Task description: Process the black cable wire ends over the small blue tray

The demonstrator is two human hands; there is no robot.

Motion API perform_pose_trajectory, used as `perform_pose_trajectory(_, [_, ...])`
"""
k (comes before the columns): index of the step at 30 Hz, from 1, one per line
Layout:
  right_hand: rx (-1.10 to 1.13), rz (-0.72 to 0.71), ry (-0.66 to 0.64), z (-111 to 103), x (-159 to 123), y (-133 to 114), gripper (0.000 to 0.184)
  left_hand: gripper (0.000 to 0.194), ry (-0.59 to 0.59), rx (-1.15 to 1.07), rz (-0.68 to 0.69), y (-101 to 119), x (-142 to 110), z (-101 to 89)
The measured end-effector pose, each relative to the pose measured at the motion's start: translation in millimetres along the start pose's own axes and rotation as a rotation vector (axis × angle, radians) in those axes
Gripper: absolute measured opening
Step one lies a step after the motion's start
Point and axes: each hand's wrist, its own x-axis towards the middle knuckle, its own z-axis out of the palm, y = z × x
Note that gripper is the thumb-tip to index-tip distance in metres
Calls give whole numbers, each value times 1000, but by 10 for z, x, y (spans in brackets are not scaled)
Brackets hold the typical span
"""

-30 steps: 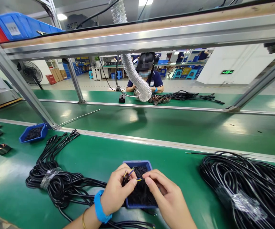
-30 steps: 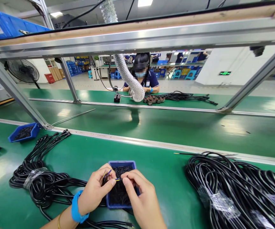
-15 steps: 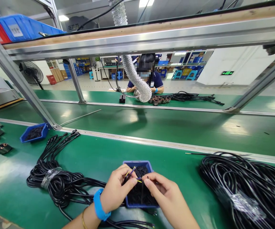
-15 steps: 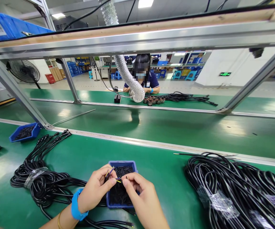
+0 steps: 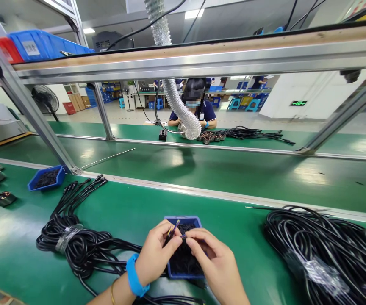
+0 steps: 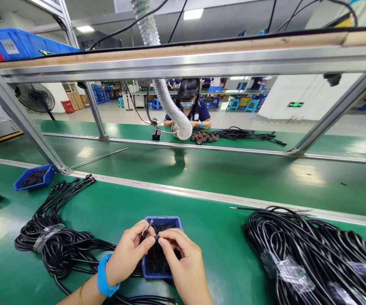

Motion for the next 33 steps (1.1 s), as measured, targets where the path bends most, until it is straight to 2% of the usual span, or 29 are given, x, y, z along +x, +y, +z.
perform_pose_trajectory(4, [2,60,-16,-22,22,-14,24,28,-23,-11,-13,4,28,-16])
perform_pose_trajectory(7, [12,84,22,-55,28,-43,28,26,-15,22,1,29,40,-14])
perform_pose_trajectory(13, [-69,-58,78,-100,20,-33,20,20,-7,67,-9,41,7,18])
perform_pose_trajectory(17, [-113,-103,48,-125,6,-21,16,18,-15,72,-7,34,-4,20])
perform_pose_trajectory(24, [-141,-75,35,-153,23,-15,20,21,-28,62,-7,33,18,17])
perform_pose_trajectory(28, [-85,75,-49,-155,39,-32,27,21,-22,57,-3,34,25,11])
perform_pose_trajectory(30, [-66,105,-78,-148,44,-50,29,22,-25,41,-9,28,27,5])
perform_pose_trajectory(33, [-93,26,-93,-130,50,-76,24,25,-13,40,-13,14,29,-2])
